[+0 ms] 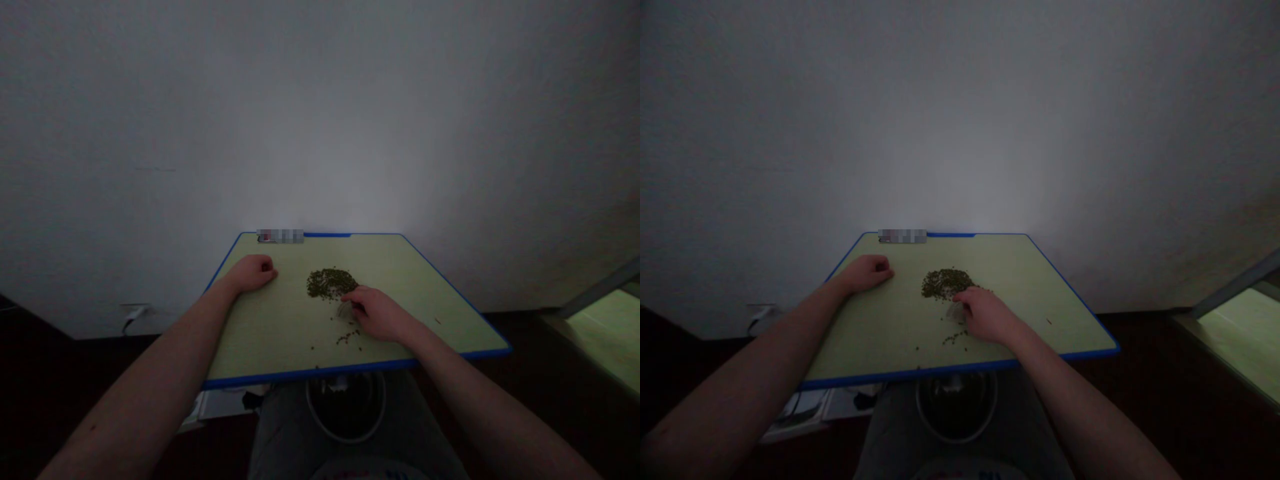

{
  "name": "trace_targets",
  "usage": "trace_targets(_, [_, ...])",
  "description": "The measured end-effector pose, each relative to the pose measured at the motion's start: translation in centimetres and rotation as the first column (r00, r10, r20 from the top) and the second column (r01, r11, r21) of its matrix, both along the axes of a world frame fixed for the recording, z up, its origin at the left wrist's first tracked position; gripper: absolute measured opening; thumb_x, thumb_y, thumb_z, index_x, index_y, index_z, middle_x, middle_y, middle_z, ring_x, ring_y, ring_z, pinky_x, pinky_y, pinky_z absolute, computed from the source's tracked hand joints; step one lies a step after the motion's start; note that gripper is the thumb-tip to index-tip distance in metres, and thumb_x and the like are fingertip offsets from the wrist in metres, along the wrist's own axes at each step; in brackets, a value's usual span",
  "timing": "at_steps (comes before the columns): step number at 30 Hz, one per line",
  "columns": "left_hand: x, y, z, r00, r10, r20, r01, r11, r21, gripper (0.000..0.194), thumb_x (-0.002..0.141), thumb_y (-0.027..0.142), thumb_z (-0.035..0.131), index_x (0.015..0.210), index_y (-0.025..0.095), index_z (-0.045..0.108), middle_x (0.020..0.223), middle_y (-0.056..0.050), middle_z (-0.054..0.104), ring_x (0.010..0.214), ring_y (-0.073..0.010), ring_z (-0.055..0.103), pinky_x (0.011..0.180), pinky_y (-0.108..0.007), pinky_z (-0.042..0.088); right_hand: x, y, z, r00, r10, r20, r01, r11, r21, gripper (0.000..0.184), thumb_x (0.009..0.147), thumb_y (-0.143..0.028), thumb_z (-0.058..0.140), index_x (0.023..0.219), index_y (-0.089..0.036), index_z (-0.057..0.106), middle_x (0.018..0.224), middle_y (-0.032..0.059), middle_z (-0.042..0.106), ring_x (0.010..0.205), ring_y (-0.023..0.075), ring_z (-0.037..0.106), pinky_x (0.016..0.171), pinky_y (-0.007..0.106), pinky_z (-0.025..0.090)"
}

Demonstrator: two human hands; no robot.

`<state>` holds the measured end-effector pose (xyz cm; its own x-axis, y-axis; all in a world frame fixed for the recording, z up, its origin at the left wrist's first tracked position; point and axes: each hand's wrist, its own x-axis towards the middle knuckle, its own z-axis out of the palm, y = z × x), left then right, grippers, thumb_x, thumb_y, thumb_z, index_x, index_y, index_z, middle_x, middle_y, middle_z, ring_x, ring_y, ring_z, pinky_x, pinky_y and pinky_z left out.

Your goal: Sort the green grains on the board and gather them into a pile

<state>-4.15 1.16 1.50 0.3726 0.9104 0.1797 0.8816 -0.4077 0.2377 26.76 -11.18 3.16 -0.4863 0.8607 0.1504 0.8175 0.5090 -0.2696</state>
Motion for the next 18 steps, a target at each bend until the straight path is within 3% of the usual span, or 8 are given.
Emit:
trace_targets(12, [0.0, 0.1, -0.1, 1.0, 0.007, -0.002, -0.007, 1.0, -0.005, 0.029, 0.07, 0.044, 0.047, 0.07, 0.017, 0.058, 0.068, -0.003, 0.059, 0.061, -0.0138, 0.05, 0.055, -0.025, 0.032, -1.8, -2.0, 0.5, 0.998, 0.053, 0.037, -0.05, 0.997, -0.061, 0.035, 0.078, -0.015, 0.045, 0.11, -0.016, 0.059, 0.099, 0.0097, 0.063, 0.092, 0.019, 0.055, 0.081, 0.029, 0.038])
trace_targets(18, [0.0, 0.2, -0.2, 1.0, 0.003, 0.005, -0.003, 1.0, -0.003, 0.028, 0.07, 0.043, 0.047, 0.069, 0.017, 0.058, 0.067, -0.003, 0.059, 0.06, -0.0133, 0.049, 0.055, -0.025, 0.032, -0.7, -0.8, 0.2, 0.998, 0.017, 0.067, -0.016, 1.0, -0.019, 0.037, 0.078, -0.015, 0.043, 0.112, -0.016, 0.057, 0.101, 0.0099, 0.061, 0.094, 0.019, 0.054, 0.081, 0.029, 0.038])
